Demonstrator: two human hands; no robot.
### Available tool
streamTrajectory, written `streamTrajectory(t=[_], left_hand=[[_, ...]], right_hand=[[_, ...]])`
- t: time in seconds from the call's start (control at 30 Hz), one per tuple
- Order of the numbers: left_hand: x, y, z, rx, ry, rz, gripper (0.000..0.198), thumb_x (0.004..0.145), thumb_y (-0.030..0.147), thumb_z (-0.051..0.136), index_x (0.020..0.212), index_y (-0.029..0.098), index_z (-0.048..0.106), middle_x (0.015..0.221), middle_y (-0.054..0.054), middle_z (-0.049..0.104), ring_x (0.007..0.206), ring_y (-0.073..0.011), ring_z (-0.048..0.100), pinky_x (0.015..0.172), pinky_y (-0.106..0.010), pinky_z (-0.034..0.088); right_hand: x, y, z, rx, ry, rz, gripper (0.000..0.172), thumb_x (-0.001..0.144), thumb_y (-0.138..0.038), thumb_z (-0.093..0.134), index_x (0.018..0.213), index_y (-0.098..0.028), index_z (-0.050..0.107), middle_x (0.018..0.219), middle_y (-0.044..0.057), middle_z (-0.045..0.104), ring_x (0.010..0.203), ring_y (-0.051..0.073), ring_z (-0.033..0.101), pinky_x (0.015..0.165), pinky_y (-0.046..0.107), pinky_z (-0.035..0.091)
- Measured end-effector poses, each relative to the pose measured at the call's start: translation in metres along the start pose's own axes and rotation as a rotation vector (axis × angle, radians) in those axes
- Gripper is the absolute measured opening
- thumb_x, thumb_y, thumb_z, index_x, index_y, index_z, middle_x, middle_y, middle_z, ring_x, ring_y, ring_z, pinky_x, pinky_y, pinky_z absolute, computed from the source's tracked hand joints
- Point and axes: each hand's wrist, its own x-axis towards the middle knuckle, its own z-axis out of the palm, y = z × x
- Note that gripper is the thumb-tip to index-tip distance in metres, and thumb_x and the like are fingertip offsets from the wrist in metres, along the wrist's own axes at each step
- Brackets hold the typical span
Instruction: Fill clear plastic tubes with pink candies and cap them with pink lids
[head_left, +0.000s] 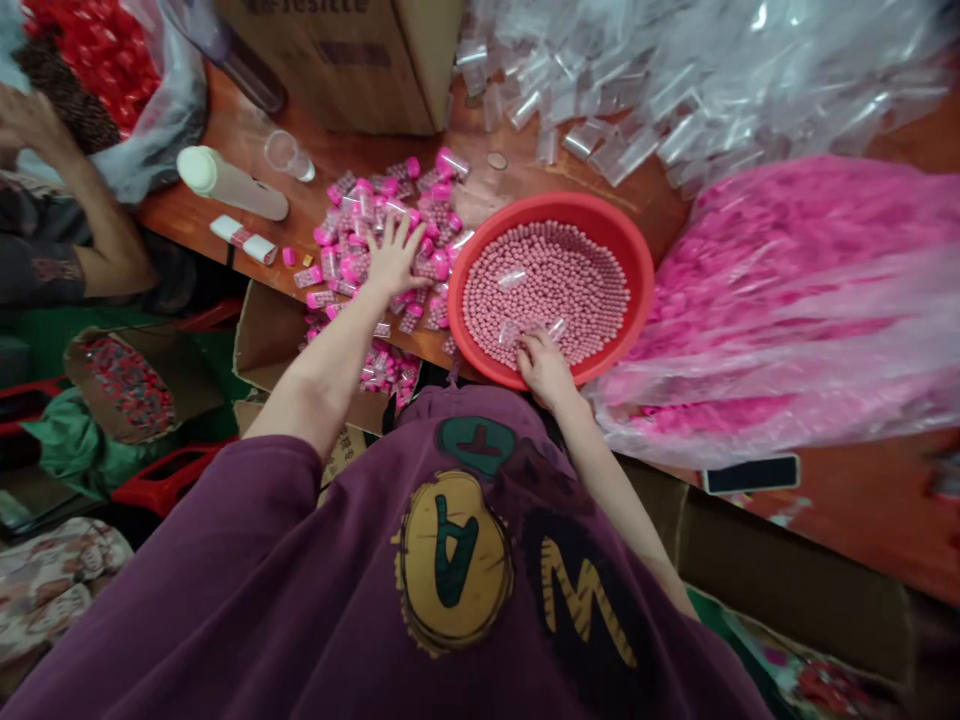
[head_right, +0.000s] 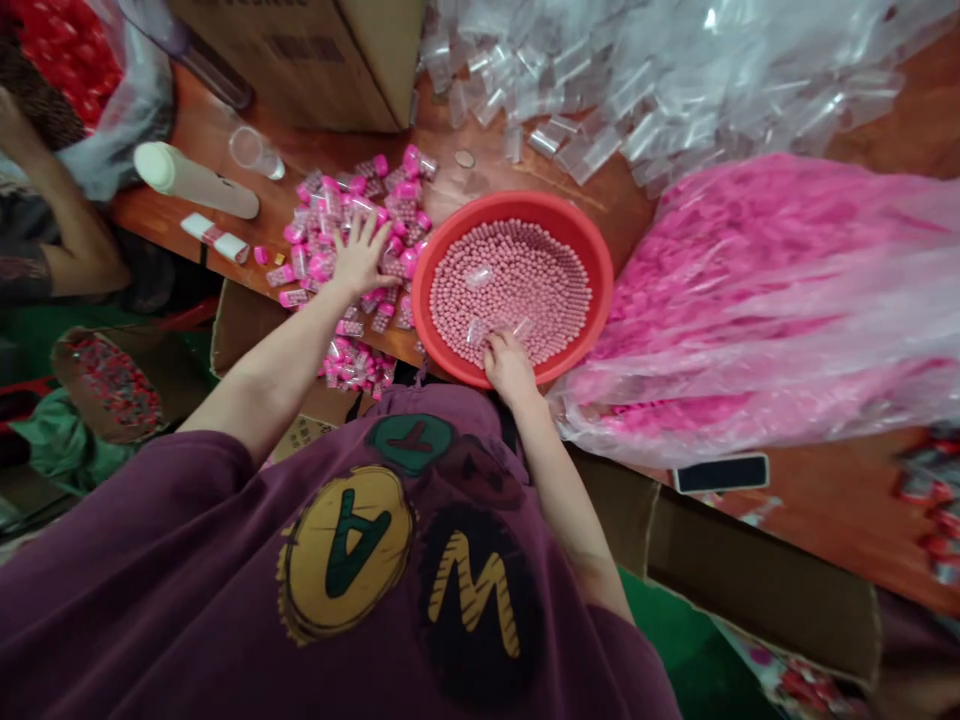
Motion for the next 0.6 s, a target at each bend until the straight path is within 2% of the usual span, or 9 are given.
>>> streamTrajectory(t=[0.1,0.17,0.2,0.27,0.33,0.37,0.47,0.53,0.6], left_hand=[[-0.001,0.013,-0.005,-0.086,0.186,-0.04,0.095,0.083,0.061,0.087,0.159,0.015,0.053,0.183,-0.023,0.031,0.174,-0.0461,0.015,0.137,-0.077,-0.005],[-0.012,0.033,0.005,-0.113,0.328,-0.017,0.066,0.096,0.051,0.074,0.151,0.018,0.058,0.177,-0.021,0.042,0.169,-0.0415,0.029,0.14,-0.07,0.011],[-0.021,0.047,0.014,-0.102,0.357,0.032,0.053,0.102,0.045,0.066,0.147,0.018,0.061,0.172,-0.02,0.05,0.164,-0.0392,0.038,0.139,-0.066,0.021],[-0.04,0.078,0.036,-0.039,0.284,0.191,0.037,0.107,0.033,0.052,0.136,0.017,0.068,0.153,-0.02,0.065,0.149,-0.0363,0.055,0.131,-0.059,0.038],[-0.058,0.112,0.06,0.037,0.074,0.36,0.035,0.108,0.028,0.045,0.125,0.014,0.073,0.135,-0.021,0.074,0.134,-0.0351,0.065,0.121,-0.055,0.048],[-0.065,0.127,0.072,0.068,-0.019,0.411,0.036,0.108,0.028,0.045,0.123,0.012,0.075,0.133,-0.022,0.075,0.131,-0.0354,0.066,0.118,-0.053,0.05],[-0.072,0.159,0.095,0.109,-0.127,0.41,0.041,0.104,0.02,0.049,0.136,0.008,0.071,0.16,-0.025,0.061,0.145,-0.0389,0.058,0.122,-0.056,0.048],[-0.065,0.168,0.102,0.083,-0.102,0.356,0.05,0.099,0.013,0.05,0.147,0.012,0.066,0.178,-0.02,0.044,0.162,-0.0399,0.042,0.13,-0.06,0.039],[-0.052,0.169,0.106,0.031,-0.056,0.307,0.056,0.098,0.01,0.048,0.152,0.018,0.064,0.184,-0.013,0.035,0.17,-0.0384,0.03,0.135,-0.064,0.031]], right_hand=[[-0.005,0.009,-0.01,0.044,0.104,0.041,0.039,0.107,-0.02,0.044,0.132,-0.009,0.072,0.136,0.022,0.072,0.13,0.033,0.067,0.121,0.05,0.054],[-0.008,0.018,-0.017,0.044,0.215,0.099,0.04,0.106,-0.018,0.042,0.13,-0.012,0.073,0.129,0.021,0.075,0.123,0.033,0.069,0.116,0.052,0.056],[-0.008,0.022,-0.02,0.037,0.266,0.13,0.04,0.104,-0.017,0.042,0.128,-0.013,0.074,0.125,0.021,0.076,0.121,0.034,0.069,0.114,0.053,0.057],[-0.005,0.026,-0.025,0.005,0.312,0.181,0.04,0.102,-0.016,0.043,0.126,-0.014,0.075,0.123,0.021,0.075,0.118,0.034,0.069,0.112,0.054,0.057],[0.002,0.023,-0.026,-0.067,0.267,0.199,0.039,0.101,-0.019,0.05,0.13,-0.012,0.074,0.129,0.023,0.072,0.119,0.036,0.067,0.112,0.054,0.056],[0.007,0.019,-0.026,-0.12,0.22,0.199,0.04,0.1,-0.022,0.055,0.135,-0.01,0.072,0.134,0.024,0.069,0.121,0.037,0.065,0.111,0.054,0.055],[0.02,0.001,-0.025,-0.285,0.076,0.206,0.054,0.099,-0.028,0.065,0.148,-0.006,0.065,0.147,0.028,0.06,0.131,0.042,0.059,0.11,0.057,0.053],[0.025,-0.009,-0.025,-0.345,0.015,0.224,0.051,0.101,-0.029,0.064,0.148,-0.008,0.067,0.149,0.028,0.058,0.134,0.044,0.056,0.11,0.057,0.051],[0.026,-0.013,-0.027,-0.368,-0.006,0.218,0.045,0.102,-0.029,0.062,0.142,-0.011,0.071,0.151,0.027,0.057,0.136,0.043,0.052,0.111,0.058,0.048]])
